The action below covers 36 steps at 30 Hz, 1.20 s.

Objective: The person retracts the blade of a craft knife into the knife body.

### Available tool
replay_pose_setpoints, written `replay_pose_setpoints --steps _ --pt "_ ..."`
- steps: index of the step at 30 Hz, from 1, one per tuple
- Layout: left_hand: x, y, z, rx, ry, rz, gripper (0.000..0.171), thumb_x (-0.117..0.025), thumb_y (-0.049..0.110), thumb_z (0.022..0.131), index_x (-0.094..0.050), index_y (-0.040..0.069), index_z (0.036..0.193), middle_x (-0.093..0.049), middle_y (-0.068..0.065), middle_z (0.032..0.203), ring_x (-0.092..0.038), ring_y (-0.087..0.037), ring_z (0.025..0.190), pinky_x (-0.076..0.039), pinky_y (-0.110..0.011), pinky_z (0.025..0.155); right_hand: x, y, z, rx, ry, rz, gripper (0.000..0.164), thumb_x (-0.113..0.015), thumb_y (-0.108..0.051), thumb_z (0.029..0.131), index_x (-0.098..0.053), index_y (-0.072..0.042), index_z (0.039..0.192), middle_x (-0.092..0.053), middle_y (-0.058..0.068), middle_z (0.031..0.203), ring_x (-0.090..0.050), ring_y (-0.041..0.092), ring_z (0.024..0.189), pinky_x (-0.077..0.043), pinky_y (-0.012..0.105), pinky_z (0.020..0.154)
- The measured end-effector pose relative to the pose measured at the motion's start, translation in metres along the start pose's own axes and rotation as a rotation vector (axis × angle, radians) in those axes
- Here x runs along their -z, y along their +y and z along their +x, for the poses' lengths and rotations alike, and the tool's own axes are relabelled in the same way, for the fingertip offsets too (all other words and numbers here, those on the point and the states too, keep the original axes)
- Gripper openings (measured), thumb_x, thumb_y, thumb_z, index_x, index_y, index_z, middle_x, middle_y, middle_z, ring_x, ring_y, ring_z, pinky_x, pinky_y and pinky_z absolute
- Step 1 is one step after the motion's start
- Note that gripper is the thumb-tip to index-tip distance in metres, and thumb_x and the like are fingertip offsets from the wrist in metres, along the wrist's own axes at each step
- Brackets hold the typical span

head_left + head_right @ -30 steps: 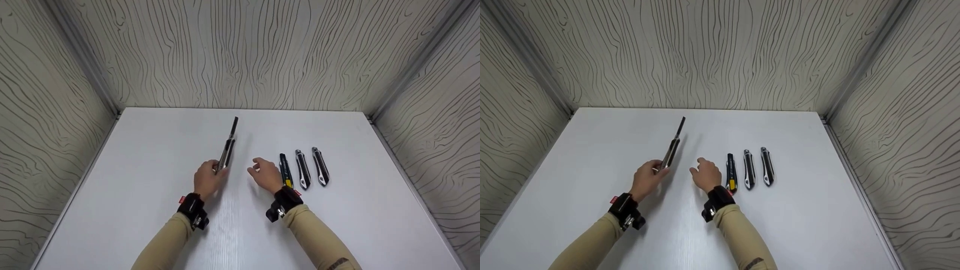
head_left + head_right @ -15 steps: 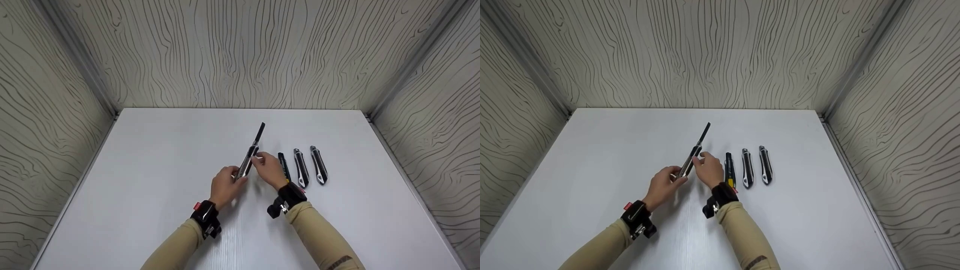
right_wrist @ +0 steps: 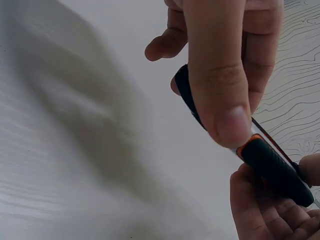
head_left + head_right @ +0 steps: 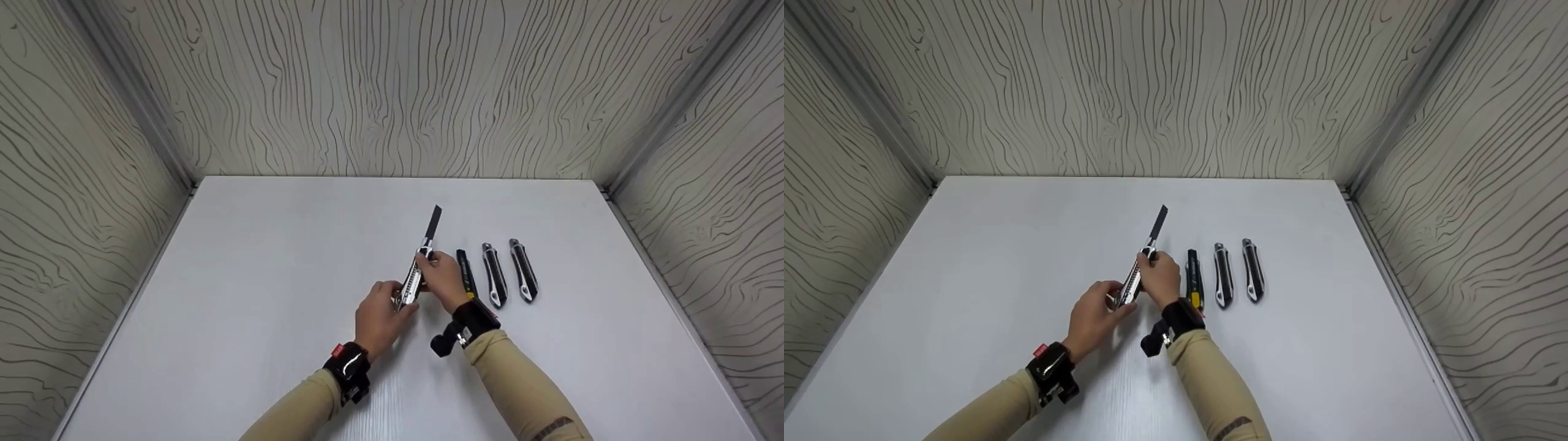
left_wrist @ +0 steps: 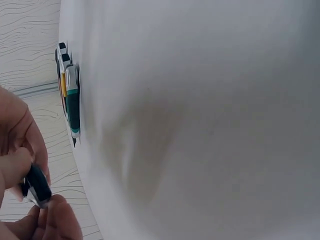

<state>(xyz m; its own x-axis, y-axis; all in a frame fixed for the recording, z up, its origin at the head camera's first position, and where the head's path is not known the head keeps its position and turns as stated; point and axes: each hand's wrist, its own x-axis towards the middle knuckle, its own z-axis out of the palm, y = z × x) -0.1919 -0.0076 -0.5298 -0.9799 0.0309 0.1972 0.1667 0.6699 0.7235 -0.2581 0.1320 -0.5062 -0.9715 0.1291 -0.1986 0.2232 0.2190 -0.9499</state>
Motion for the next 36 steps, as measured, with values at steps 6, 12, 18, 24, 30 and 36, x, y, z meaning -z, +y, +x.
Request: replay_pose_setpoints --steps 6,12,18,24,30,36 --pt "-0.004 0.000 -0.002 0.031 -0.015 -0.037 0.042 -0.081 0.037 0.076 -0.064 0.015 0.107 -0.061 0.003 0.093 -0.050 -0.006 0.071 -0.040 -0.021 0.061 0.000 0.001 0.000 -0.044 -0.019 0.030 0.031 -0.057 -0.024 0.098 -0.064 0.002 0.112 -0.068 0.010 0.086 -0.063 0.014 0.064 -0.057 0.027 0.058" --pt "-0.001 -0.002 0.001 0.093 -0.134 -0.166 0.048 -0.079 0.037 0.078 -0.058 0.011 0.113 -0.060 -0.003 0.103 -0.056 -0.015 0.084 -0.045 -0.027 0.069 0.002 0.002 0.000 -0.046 -0.045 0.030 0.029 -0.055 -0.022 0.098 -0.063 0.002 0.112 -0.067 0.009 0.088 -0.063 0.014 0.068 -0.057 0.027 0.059" --pt "-0.001 -0.011 0.002 0.099 -0.219 -0.322 0.039 -0.056 0.033 0.098 -0.057 0.003 0.123 -0.065 -0.009 0.108 -0.063 -0.019 0.095 -0.051 -0.033 0.081 0.008 0.006 0.002 -0.015 -0.071 -0.030 0.029 -0.053 -0.024 0.100 -0.062 -0.001 0.116 -0.071 0.014 0.101 -0.063 0.013 0.075 -0.053 0.025 0.061" --pt "-0.004 -0.018 -0.001 0.193 -0.429 -0.645 0.038 -0.039 0.027 0.106 -0.057 -0.003 0.123 -0.066 -0.021 0.103 -0.065 -0.031 0.091 -0.057 -0.040 0.075 0.012 0.009 0.004 0.039 -0.106 0.012 0.034 -0.052 -0.024 0.101 -0.059 0.002 0.122 -0.071 0.019 0.104 -0.064 0.012 0.077 -0.053 0.025 0.064" --pt "-0.007 -0.018 0.000 0.236 -0.537 -0.803 0.038 -0.040 0.018 0.105 -0.050 -0.007 0.132 -0.064 -0.029 0.112 -0.068 -0.036 0.096 -0.060 -0.042 0.075 0.012 0.009 0.005 0.025 -0.128 0.028 0.032 -0.051 -0.023 0.102 -0.060 0.001 0.122 -0.071 0.018 0.103 -0.064 0.012 0.076 -0.052 0.024 0.066" --pt "-0.013 -0.016 0.000 0.202 -0.489 -0.772 0.033 -0.043 0.013 0.104 -0.055 -0.009 0.125 -0.066 -0.029 0.102 -0.070 -0.033 0.085 -0.060 -0.043 0.070 0.014 0.009 0.003 0.015 -0.143 0.041 0.031 -0.051 -0.025 0.102 -0.060 -0.001 0.120 -0.072 0.014 0.102 -0.066 0.012 0.080 -0.053 0.023 0.070"
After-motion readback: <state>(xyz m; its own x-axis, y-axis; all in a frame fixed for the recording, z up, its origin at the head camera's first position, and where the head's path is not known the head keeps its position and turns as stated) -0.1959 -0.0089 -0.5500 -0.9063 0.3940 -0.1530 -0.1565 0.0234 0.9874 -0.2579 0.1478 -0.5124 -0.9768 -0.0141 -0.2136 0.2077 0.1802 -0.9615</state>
